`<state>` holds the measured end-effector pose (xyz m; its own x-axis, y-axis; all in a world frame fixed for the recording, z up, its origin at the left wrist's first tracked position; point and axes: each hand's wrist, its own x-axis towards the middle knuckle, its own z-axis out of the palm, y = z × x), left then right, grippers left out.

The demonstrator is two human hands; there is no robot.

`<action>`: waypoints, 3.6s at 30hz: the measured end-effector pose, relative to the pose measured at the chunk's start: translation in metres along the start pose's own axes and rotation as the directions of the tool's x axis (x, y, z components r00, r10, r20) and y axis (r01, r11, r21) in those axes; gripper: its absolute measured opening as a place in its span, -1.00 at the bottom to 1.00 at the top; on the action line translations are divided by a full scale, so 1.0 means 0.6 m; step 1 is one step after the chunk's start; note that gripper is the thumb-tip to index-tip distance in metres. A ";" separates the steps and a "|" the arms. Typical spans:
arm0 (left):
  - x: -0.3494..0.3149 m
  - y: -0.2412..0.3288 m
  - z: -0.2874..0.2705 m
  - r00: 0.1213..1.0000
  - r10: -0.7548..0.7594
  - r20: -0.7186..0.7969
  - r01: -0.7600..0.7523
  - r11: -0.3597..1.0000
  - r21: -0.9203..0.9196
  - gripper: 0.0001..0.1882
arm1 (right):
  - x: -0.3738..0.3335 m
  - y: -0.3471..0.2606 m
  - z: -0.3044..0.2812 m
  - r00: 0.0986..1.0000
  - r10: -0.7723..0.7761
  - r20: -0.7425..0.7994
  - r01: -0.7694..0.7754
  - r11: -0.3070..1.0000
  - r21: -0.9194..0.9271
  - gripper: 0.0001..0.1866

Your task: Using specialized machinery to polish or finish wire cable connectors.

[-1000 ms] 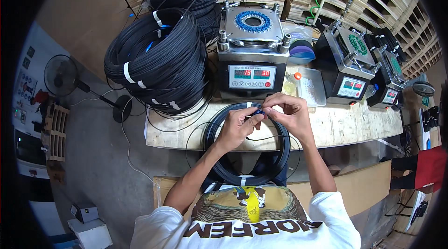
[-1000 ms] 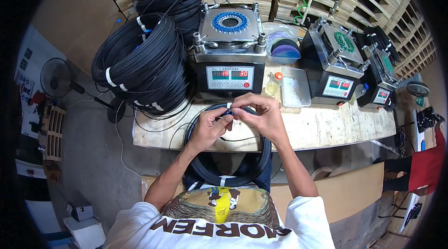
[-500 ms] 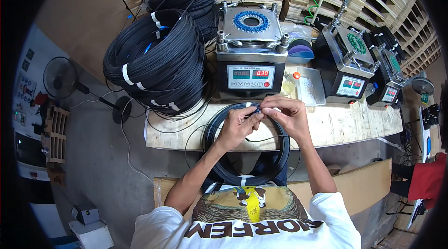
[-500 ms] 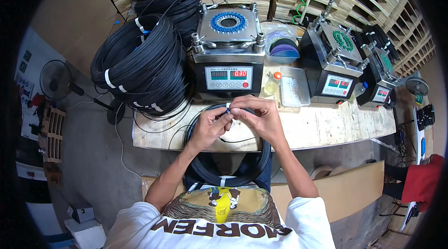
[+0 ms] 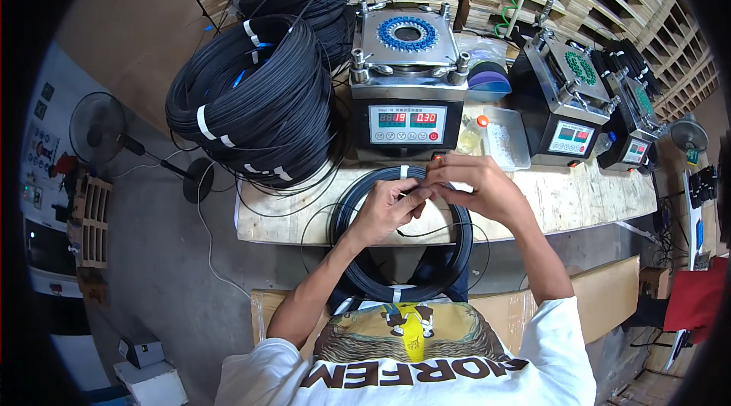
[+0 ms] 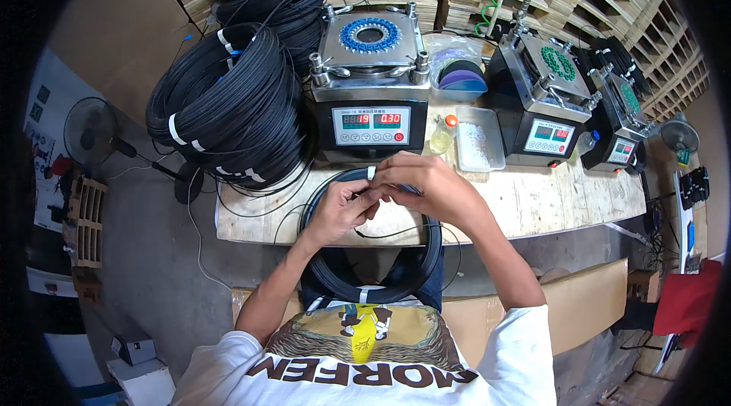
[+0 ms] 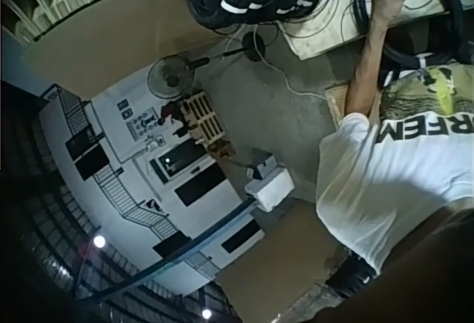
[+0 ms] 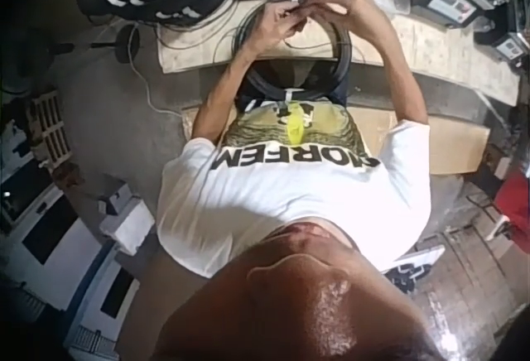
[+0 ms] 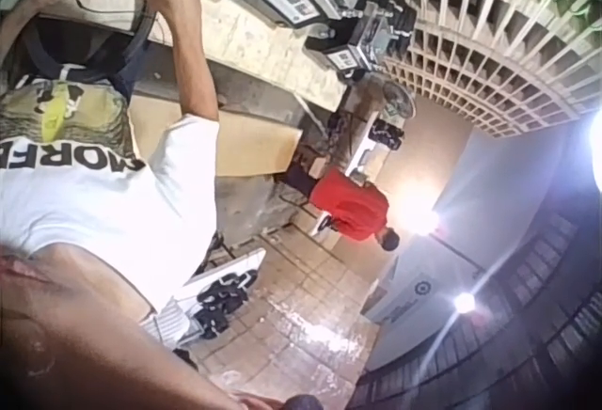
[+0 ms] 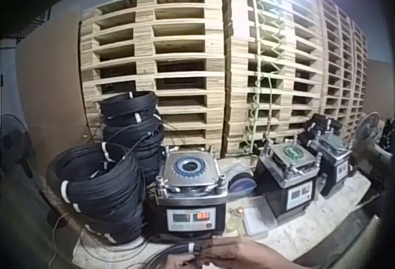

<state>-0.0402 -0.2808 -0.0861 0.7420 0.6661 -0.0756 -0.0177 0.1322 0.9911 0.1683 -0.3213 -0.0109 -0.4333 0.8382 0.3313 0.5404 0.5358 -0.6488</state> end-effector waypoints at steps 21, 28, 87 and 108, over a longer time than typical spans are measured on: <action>-0.006 -0.003 0.001 0.999 0.035 -0.030 -0.038 0.994 -0.104 -0.61 | -0.030 0.040 0.068 0.927 0.321 -0.196 -0.145 0.787 0.600 -0.77; 0.005 -0.019 -0.002 0.997 0.040 -0.070 -0.049 0.991 -0.126 -0.60 | -0.023 0.031 0.067 0.934 0.271 -0.235 -0.148 0.888 0.436 -0.72; 0.058 -0.005 -0.208 0.971 0.111 0.213 -0.240 0.459 0.855 -0.65 | -0.095 0.174 0.072 0.735 0.561 -0.381 -0.037 0.594 0.803 -0.85; 0.041 -0.037 -0.211 0.928 0.177 0.327 -0.350 0.119 0.929 -0.76 | -0.066 0.115 0.071 0.821 0.181 0.542 -0.397 0.862 0.314 -0.77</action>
<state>-0.1062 -0.1743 -0.1241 0.9050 0.4014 0.1410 0.3606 -0.8996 0.2465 0.1921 -0.3218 -0.0980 -0.6490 0.7293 -0.2166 0.4115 0.0970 -0.9063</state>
